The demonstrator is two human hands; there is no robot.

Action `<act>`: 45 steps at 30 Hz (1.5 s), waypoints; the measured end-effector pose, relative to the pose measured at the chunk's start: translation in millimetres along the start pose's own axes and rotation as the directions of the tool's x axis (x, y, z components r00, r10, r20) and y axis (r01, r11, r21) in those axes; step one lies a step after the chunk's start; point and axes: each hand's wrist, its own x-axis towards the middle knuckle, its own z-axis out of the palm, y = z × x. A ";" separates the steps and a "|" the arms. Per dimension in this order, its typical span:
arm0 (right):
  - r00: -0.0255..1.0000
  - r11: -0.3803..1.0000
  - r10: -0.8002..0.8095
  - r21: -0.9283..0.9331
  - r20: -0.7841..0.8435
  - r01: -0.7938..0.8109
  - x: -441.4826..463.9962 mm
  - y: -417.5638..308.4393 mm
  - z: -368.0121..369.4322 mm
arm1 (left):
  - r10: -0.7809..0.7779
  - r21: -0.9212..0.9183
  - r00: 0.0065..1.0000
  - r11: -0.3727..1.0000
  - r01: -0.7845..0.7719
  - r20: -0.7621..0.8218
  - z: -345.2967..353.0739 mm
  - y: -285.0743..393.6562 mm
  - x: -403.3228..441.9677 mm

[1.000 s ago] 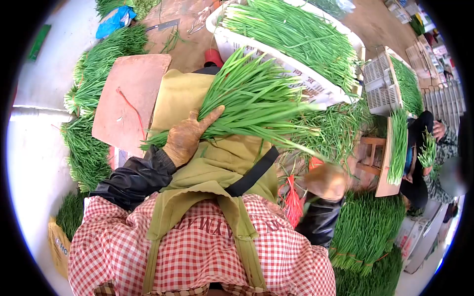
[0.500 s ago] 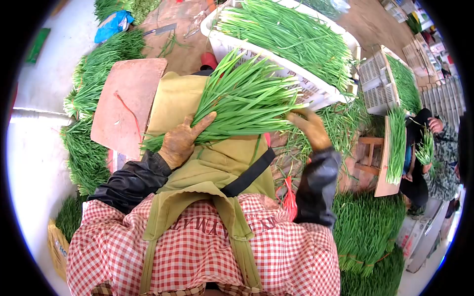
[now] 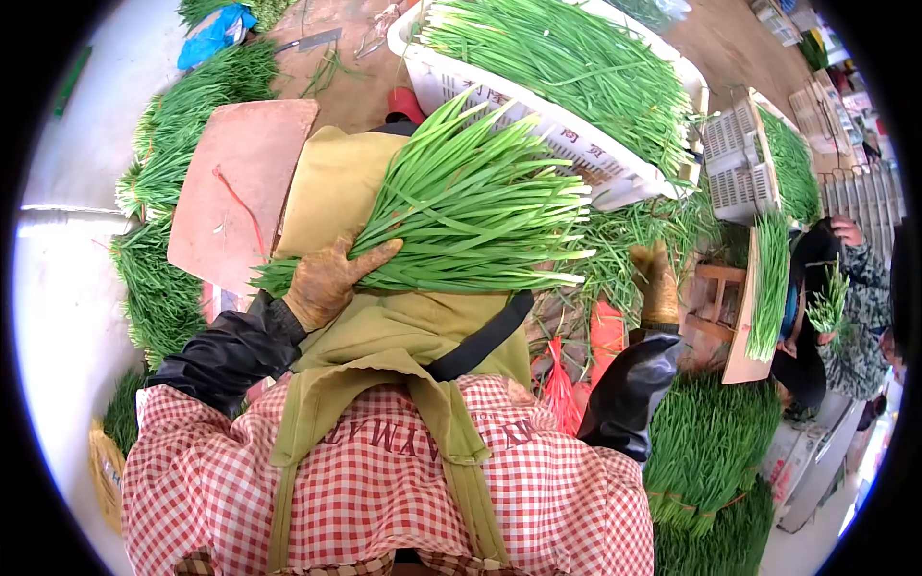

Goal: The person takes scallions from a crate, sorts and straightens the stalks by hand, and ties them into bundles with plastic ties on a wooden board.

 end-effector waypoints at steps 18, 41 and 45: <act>0.975 0.420 -0.009 -0.886 -0.220 -0.197 -19.0 90.2 -101.1 | 0.275 -0.023 0.939 0.958 -0.286 -0.206 -6.7 -26.8 8.3; 0.858 0.395 -0.512 -0.897 -0.036 0.198 38.1 -62.0 28.5 | 0.226 -0.064 0.968 0.970 -0.233 -0.110 -20.2 -22.7 -5.6; 0.777 0.644 -0.629 -0.564 -0.006 0.516 -48.7 -116.3 83.7 | 0.145 -0.006 0.989 0.989 -0.145 -0.017 -25.8 -12.7 -6.9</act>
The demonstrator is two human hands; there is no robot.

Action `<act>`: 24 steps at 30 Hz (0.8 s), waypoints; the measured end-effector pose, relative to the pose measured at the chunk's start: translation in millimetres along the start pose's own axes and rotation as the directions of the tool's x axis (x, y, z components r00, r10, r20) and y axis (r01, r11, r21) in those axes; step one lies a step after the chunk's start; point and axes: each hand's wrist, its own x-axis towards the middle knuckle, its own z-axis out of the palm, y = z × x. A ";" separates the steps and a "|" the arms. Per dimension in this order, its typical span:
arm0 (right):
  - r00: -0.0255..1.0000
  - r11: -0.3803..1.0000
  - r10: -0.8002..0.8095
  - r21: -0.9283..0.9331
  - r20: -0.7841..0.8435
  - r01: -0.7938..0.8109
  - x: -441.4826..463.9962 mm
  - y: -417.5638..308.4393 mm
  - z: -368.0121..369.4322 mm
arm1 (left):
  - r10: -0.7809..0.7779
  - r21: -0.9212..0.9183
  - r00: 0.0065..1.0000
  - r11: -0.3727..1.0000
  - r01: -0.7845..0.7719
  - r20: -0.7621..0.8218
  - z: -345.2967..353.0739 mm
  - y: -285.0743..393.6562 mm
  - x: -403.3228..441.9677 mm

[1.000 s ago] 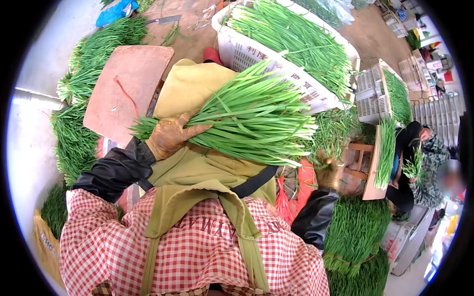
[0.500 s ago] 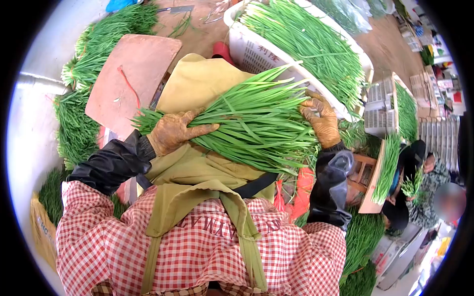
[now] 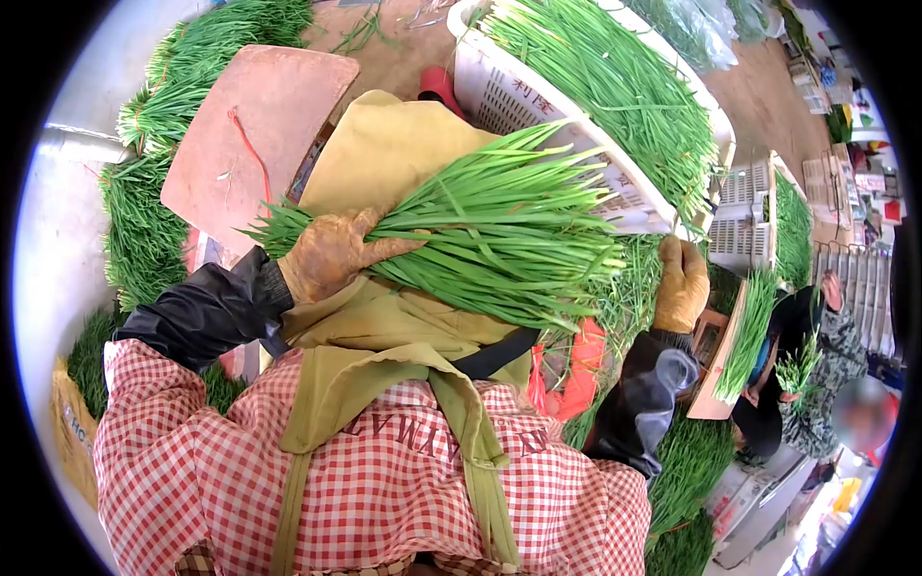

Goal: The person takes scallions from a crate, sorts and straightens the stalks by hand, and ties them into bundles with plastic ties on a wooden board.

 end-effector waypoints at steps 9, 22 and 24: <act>0.935 0.937 -0.211 -0.214 0.287 0.277 -53.1 -114.1 89.3 | 0.001 0.062 0.992 0.998 0.007 -0.130 -1.3 4.4 4.6; 0.899 -0.339 -0.432 0.910 0.074 -0.238 -14.3 -79.9 -48.0 | -0.066 -0.014 0.980 0.998 0.065 -0.186 28.7 3.5 0.2; 0.985 -0.221 -0.159 0.975 -0.069 0.033 -1.6 -12.9 -89.6 | -0.084 -0.037 0.979 0.996 0.078 -0.187 31.3 3.5 1.0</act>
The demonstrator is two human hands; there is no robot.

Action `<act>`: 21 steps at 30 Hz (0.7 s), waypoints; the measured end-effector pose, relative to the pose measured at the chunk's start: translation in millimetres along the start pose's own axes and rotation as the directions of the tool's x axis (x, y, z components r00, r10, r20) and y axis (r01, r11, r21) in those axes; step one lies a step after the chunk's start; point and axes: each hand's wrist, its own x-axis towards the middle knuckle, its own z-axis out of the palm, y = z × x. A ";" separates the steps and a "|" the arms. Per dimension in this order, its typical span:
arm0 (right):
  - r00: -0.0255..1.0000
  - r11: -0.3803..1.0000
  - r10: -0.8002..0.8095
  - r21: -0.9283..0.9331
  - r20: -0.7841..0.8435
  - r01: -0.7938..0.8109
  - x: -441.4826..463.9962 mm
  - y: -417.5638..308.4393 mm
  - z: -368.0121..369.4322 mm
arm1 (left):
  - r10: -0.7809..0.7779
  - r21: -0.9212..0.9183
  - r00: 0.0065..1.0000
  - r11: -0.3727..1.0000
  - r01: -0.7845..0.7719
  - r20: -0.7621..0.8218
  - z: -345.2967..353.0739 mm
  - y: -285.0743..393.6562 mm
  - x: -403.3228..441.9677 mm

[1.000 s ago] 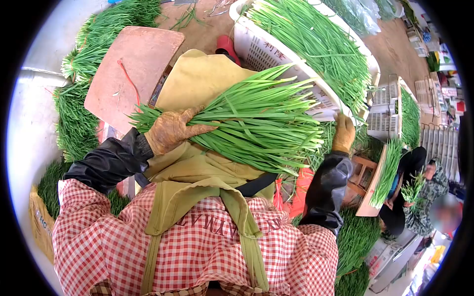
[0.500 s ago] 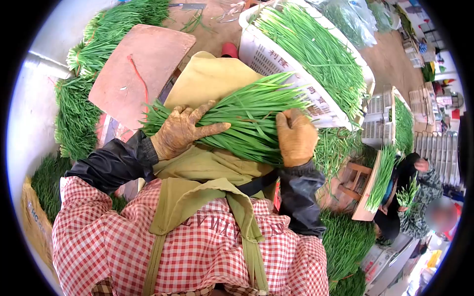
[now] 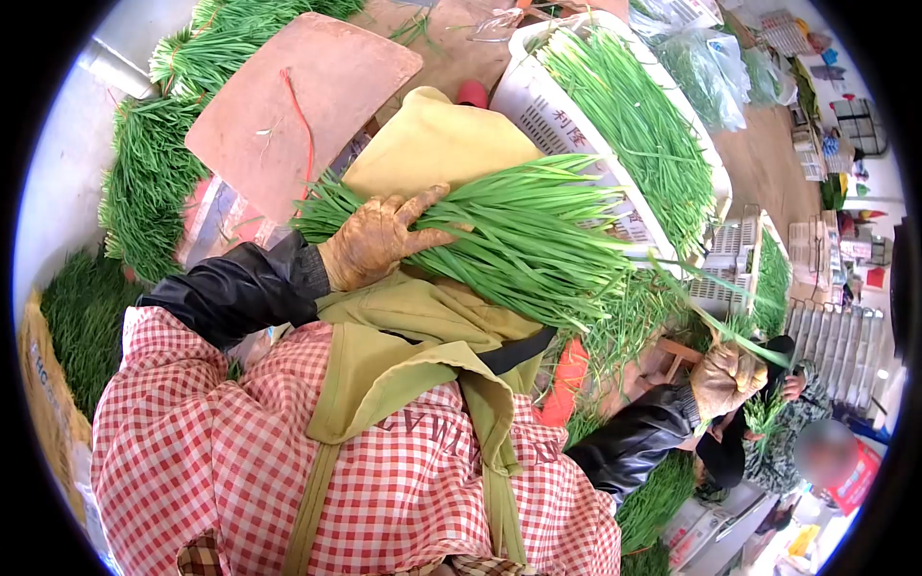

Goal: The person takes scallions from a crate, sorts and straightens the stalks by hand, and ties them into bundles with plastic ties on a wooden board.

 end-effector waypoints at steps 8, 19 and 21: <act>0.684 0.948 -0.260 -0.316 -0.681 0.046 -82.0 -98.2 -225.0 | 0.011 -0.065 1.000 0.998 -0.011 -0.005 4.8 0.6 5.4; 0.372 0.586 -0.455 -0.586 -0.809 -0.559 -128.0 -132.4 -250.3 | -0.051 -0.033 0.991 0.998 0.056 0.126 4.3 3.3 8.0; 0.416 0.421 -0.423 -0.581 -0.805 -0.697 -116.3 -124.8 -251.7 | -0.023 -0.021 0.997 0.999 0.024 0.071 5.7 1.8 6.9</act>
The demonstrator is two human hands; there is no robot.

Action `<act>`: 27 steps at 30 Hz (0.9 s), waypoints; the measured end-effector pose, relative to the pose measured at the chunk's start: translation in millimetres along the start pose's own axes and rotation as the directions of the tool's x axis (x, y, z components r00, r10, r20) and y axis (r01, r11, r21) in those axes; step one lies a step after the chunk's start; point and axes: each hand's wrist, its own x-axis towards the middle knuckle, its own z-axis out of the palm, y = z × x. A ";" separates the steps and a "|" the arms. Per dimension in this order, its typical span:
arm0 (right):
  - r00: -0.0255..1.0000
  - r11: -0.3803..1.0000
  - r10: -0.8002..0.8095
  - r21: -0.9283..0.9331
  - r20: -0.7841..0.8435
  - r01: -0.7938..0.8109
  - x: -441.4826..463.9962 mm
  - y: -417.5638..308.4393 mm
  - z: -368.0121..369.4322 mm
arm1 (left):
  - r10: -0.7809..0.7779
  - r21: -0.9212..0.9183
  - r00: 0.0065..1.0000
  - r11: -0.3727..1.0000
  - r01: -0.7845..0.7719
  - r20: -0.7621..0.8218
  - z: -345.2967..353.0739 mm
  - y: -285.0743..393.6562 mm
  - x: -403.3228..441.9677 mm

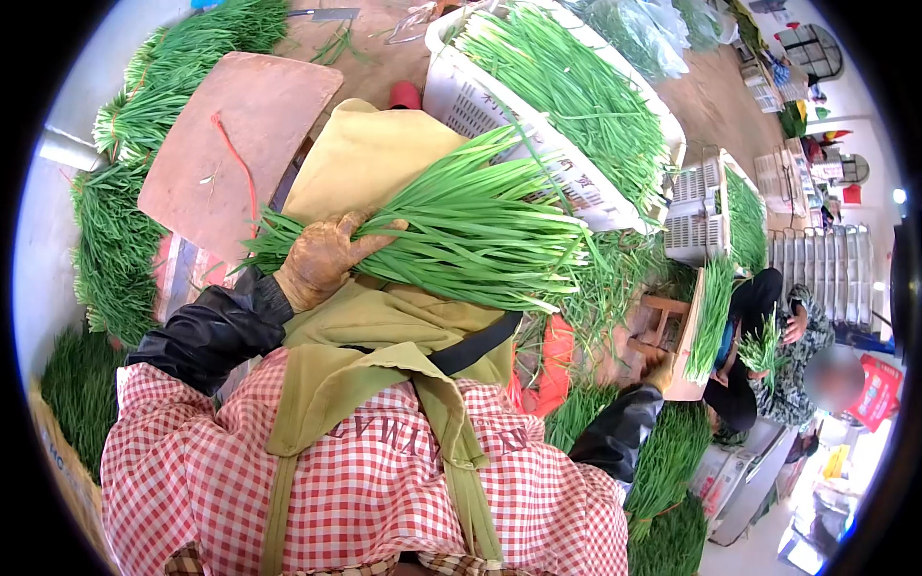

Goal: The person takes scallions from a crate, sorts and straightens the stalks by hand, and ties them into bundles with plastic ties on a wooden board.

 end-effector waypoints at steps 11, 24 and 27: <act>0.151 0.567 0.020 -0.135 0.988 0.813 -267.0 -148.0 279.6 | 0.020 0.078 0.999 0.997 -0.018 -0.029 -2.2 0.2 -3.5; 0.509 0.630 -0.237 -0.268 0.827 0.729 -229.8 -134.5 238.2 | -0.058 0.100 0.998 0.993 0.059 -0.013 8.3 -3.3 -13.7; 0.463 0.308 -0.151 -0.404 0.873 0.861 -265.7 -113.3 246.8 | -0.035 0.081 0.998 0.996 0.039 -0.049 7.2 -1.3 -10.1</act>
